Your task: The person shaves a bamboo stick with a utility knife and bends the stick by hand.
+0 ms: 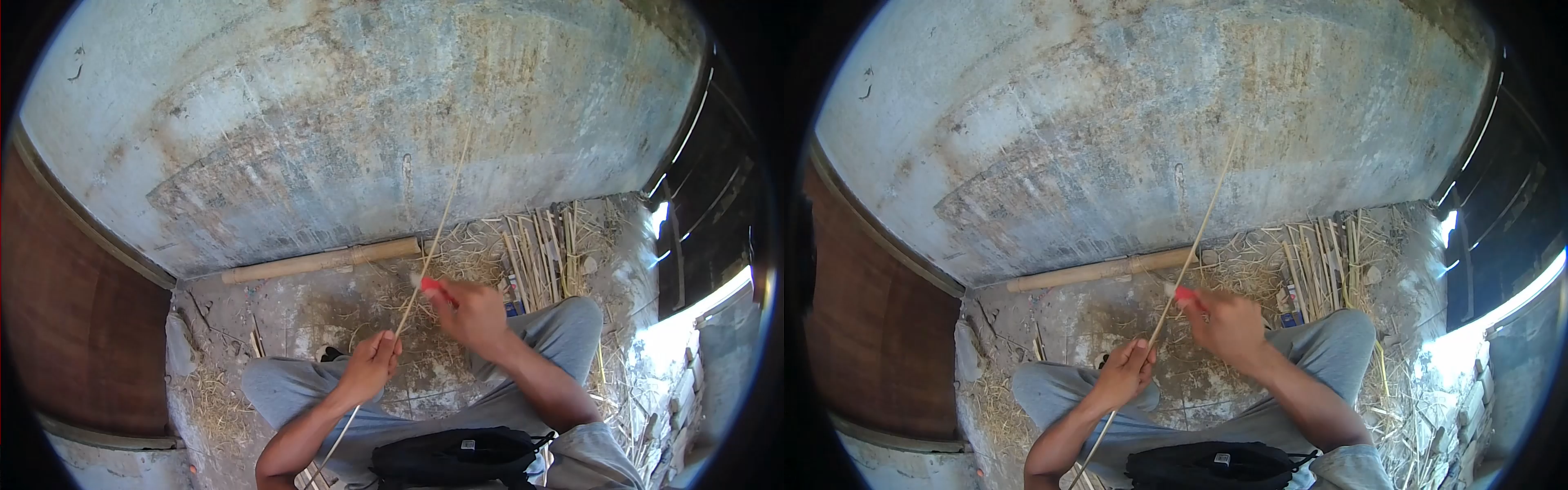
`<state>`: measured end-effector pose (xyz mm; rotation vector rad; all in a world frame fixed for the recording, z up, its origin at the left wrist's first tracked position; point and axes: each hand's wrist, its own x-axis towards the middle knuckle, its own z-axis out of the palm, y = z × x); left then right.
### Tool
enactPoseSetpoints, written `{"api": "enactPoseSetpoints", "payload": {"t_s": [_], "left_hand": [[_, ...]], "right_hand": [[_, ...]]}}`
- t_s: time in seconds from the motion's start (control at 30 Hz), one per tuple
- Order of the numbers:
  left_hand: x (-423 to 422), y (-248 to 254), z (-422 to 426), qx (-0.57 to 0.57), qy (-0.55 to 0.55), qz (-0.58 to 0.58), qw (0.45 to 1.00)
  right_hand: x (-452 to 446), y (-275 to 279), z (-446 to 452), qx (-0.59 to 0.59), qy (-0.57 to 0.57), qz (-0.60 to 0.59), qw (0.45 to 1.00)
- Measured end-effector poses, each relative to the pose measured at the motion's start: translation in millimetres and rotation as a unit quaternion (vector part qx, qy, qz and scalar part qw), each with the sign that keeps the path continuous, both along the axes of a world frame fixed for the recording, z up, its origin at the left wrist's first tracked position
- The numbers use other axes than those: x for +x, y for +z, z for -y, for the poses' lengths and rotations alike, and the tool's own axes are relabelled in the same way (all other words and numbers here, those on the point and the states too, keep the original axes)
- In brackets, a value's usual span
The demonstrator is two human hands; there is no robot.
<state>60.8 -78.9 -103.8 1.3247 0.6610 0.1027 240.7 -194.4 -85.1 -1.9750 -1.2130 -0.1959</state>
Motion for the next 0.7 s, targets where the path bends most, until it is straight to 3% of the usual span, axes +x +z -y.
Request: {"api": "enactPoseSetpoints", "payload": {"t_s": [0.17,0.2,0.27,0.47,0.7], "left_hand": [[-9,-5,7,0.041,-0.058,0.01,0.997],[-9,-4,7,0.041,-0.06,0.011,0.997],[-11,-3,11,0.159,-0.049,0.013,0.986],[-44,3,15,0.236,-0.047,-0.045,0.97],[-93,11,33,0.196,-0.032,-0.073,0.977]], "right_hand": [[37,4,4,-0.01,-0.084,-0.013,0.996],[37,6,4,-0.003,-0.085,-0.021,0.996],[36,8,3,0.003,-0.084,-0.029,0.996],[31,12,1,0.018,-0.054,-0.034,0.998],[18,5,-1,0.026,-0.013,-0.021,0.999]]}}
